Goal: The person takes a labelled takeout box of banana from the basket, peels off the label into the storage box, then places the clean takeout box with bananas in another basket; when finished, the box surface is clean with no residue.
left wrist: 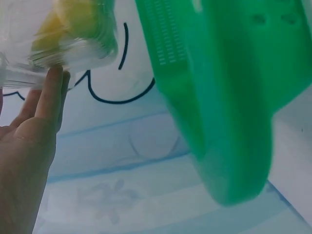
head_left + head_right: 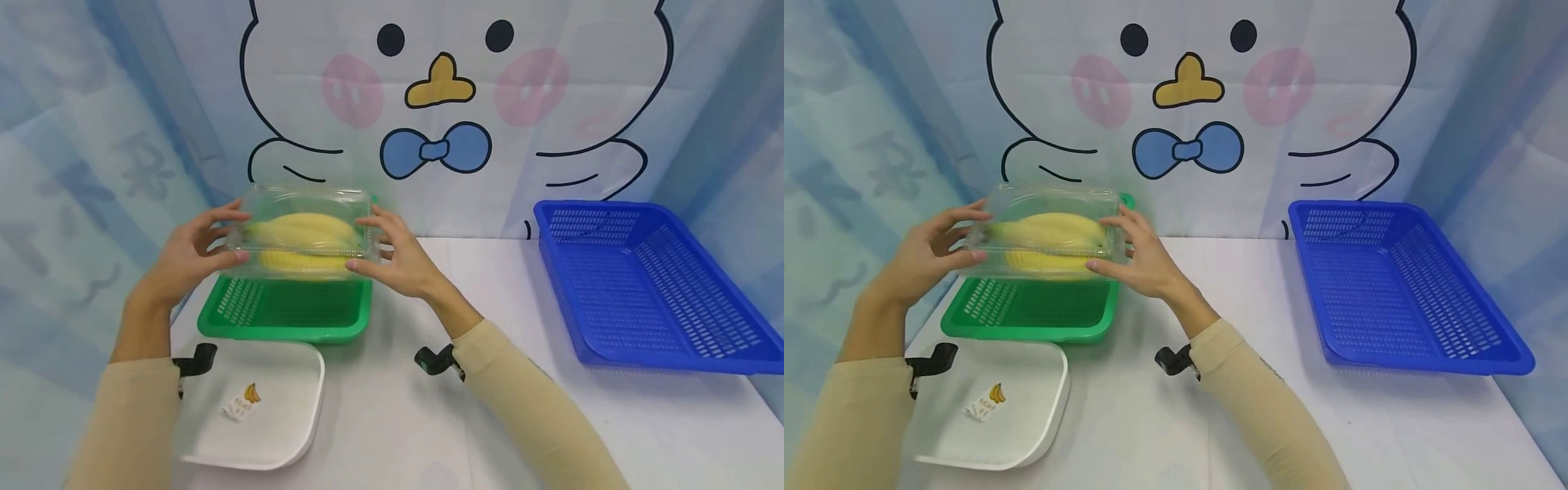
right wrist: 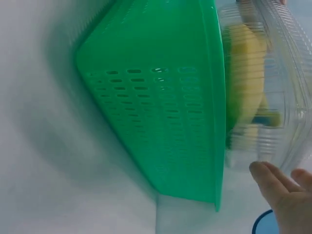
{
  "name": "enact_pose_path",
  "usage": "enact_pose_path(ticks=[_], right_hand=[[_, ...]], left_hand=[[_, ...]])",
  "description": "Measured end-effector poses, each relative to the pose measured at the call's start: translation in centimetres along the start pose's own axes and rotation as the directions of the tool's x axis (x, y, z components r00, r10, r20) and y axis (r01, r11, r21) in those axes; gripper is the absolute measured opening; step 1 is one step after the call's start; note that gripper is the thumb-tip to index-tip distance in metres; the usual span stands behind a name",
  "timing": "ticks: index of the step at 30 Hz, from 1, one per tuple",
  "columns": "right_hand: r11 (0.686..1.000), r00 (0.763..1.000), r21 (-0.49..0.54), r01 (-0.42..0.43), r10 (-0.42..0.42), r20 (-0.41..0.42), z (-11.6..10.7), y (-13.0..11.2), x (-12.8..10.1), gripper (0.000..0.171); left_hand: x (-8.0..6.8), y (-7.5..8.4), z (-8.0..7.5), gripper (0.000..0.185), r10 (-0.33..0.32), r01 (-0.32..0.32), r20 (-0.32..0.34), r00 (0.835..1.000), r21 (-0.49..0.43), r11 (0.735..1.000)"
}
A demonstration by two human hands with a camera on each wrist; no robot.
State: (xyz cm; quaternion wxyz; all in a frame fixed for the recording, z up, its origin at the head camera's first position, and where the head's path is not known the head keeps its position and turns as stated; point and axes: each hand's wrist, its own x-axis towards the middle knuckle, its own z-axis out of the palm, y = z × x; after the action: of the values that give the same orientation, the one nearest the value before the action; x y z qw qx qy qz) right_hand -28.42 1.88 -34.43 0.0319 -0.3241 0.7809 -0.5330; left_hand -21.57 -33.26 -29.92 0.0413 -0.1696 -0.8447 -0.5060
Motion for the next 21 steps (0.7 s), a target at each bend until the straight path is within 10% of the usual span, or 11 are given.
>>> enact_pose_path(ticks=[12, 21], right_hand=[[0.990, 0.997, -0.141, -0.025, 0.036, 0.075, 2.0, 1.5, 1.9, 0.071], [0.981, 0.997, -0.182, -0.067, 0.071, 0.013, 2.7, 2.4, 1.5, 0.074]], left_hand=[[-0.1, -2.5, -1.4, 0.059, -0.210, 0.205, 0.066, 0.975, 0.079, 0.976], [0.9, -3.4, -1.1, 0.072, -0.236, 0.217, 0.126, 0.964, 0.151, 0.964]])
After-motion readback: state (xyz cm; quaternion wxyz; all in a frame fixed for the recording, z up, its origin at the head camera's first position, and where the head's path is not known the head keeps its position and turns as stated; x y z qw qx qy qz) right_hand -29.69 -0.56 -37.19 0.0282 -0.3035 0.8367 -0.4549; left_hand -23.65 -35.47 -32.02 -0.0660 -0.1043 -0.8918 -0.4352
